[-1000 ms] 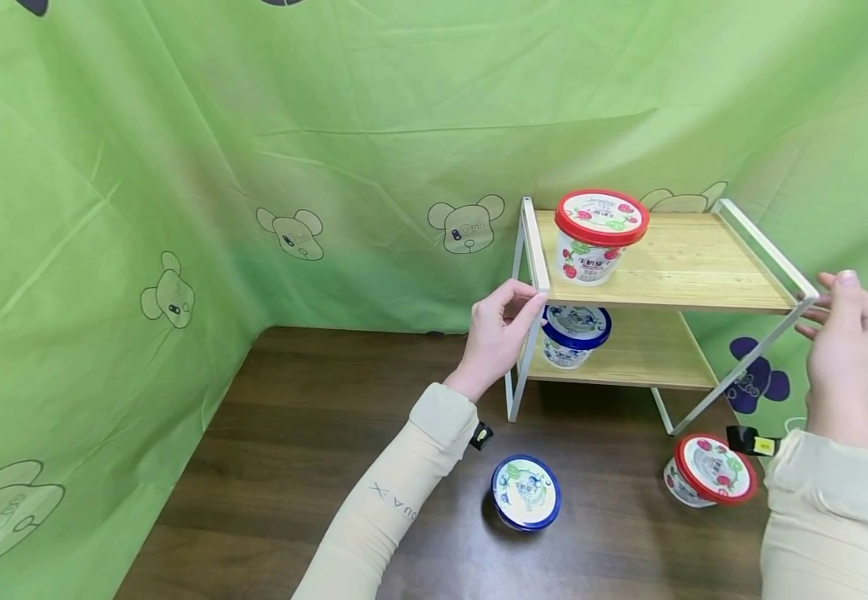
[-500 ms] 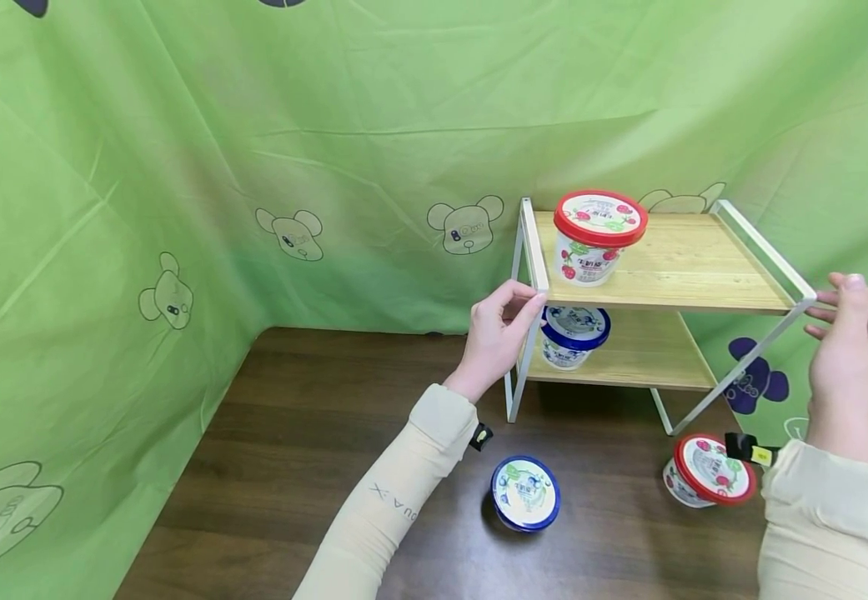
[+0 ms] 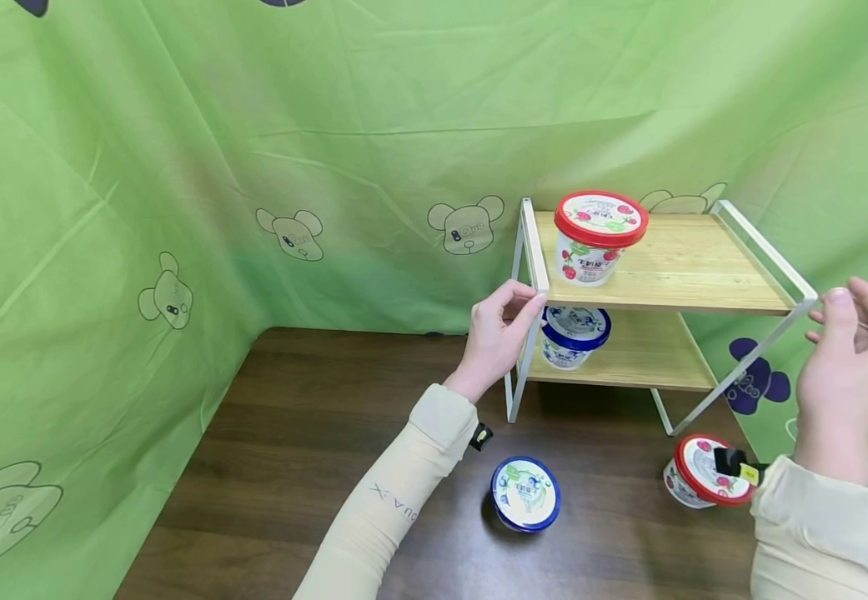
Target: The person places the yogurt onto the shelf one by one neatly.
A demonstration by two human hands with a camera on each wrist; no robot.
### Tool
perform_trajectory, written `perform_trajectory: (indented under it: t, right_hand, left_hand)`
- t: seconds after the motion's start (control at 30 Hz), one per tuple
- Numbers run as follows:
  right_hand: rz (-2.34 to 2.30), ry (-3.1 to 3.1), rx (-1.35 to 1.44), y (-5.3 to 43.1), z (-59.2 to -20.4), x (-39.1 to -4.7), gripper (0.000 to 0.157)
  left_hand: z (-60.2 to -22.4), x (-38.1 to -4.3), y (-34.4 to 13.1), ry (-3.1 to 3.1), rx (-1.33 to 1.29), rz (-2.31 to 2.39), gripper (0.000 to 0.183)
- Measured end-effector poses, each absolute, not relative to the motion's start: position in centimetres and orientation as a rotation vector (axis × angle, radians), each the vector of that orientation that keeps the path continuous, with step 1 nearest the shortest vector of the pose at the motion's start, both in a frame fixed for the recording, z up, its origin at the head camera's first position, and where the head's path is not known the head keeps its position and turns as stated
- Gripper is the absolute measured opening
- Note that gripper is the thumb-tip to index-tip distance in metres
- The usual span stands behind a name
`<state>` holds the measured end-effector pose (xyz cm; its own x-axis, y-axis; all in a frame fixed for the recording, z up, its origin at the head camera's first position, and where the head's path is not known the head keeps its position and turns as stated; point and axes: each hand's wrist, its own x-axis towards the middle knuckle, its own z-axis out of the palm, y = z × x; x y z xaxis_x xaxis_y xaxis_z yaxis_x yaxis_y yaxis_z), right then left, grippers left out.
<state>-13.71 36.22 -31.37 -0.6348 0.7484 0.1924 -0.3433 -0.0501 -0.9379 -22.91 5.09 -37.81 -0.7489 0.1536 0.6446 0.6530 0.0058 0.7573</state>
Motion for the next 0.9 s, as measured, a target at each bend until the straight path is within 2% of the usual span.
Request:
perform_trajectory:
  t: [0.4,0.6,0.9]
  right_hand:
    - [1.353,-1.840,-0.521,33.8,-32.0,-13.1,0.042]
    - [1.303,-1.869,-0.453,33.1,-32.9,-12.8,0.048]
    - [1.286,-1.900,-0.274,32.5,-34.7,-12.9,0.045]
  left_hand:
    - [-37.8,-22.9,5.0,-1.908,-0.839,-1.793,0.009]
    - [-37.7,-22.9,5.0,-1.915,-0.837,-1.793,0.009]
    - [-37.8,-22.8,5.1,-1.888,-0.833,-1.802,0.009]
